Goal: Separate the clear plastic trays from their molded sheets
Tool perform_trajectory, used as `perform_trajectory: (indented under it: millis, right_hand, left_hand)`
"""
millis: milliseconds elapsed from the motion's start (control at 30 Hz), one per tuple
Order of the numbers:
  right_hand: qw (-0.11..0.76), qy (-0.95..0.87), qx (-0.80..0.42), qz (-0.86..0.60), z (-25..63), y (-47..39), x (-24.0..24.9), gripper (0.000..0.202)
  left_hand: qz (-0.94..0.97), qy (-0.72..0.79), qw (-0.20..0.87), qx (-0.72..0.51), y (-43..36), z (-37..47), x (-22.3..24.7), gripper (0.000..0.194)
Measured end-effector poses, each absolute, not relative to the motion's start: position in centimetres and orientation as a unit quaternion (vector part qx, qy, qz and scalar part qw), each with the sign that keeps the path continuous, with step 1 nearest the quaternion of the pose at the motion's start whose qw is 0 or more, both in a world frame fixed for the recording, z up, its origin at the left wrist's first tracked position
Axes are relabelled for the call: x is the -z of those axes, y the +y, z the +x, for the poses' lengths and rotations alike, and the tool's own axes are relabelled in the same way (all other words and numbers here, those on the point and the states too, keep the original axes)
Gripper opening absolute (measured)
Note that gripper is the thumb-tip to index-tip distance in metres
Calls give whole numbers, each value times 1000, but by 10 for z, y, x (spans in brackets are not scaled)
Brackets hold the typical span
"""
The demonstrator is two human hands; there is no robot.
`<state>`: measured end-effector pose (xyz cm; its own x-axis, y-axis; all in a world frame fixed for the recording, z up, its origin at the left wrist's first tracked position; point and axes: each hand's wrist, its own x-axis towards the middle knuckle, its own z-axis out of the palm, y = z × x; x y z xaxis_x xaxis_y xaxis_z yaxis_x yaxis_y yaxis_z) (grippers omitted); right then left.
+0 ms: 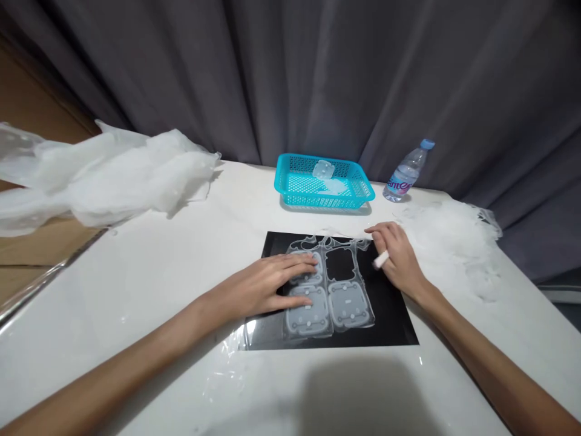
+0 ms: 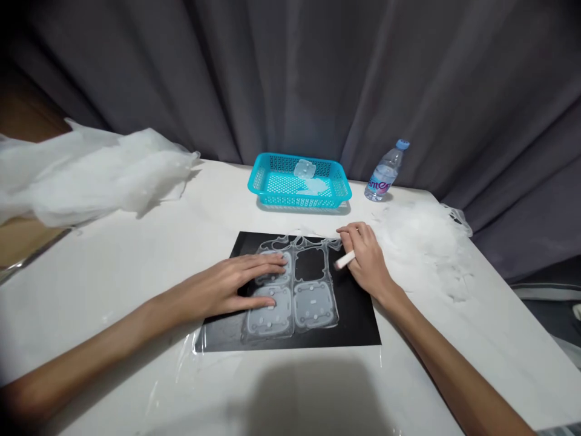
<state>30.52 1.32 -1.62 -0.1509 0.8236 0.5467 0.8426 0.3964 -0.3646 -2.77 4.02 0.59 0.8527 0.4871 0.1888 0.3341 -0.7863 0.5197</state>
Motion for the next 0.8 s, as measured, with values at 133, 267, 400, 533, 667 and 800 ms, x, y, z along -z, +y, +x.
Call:
perform_trajectory:
  millis: [133,267,400,533,667,800]
  right_hand:
    - [446,-747,-115,-479,276,-10,1,59]
    - [410,-744,-336,-407,245,-25,-5,55]
    - [364,-766,-318,-424,233,-31,-6,16]
    - [348,-786,-306,-409,232,-37,-1,6]
    - [360,-816,-268,-364,228,-39,4,7]
    - [351,-832,-226,-365,224,-38,6,8]
  left_hand:
    - [925,223,263,-158,38,-21,-2,62]
    - [912,244,298,-141,41,-16,1,63]
    - [891,271,344,-120,45,-20,0,68]
    - [903,248,320,-141,45,-23,4,60]
    - [926,224,256,-165,43,-20,9,51]
    - [932,225,223,-175,42,-16,12,59]
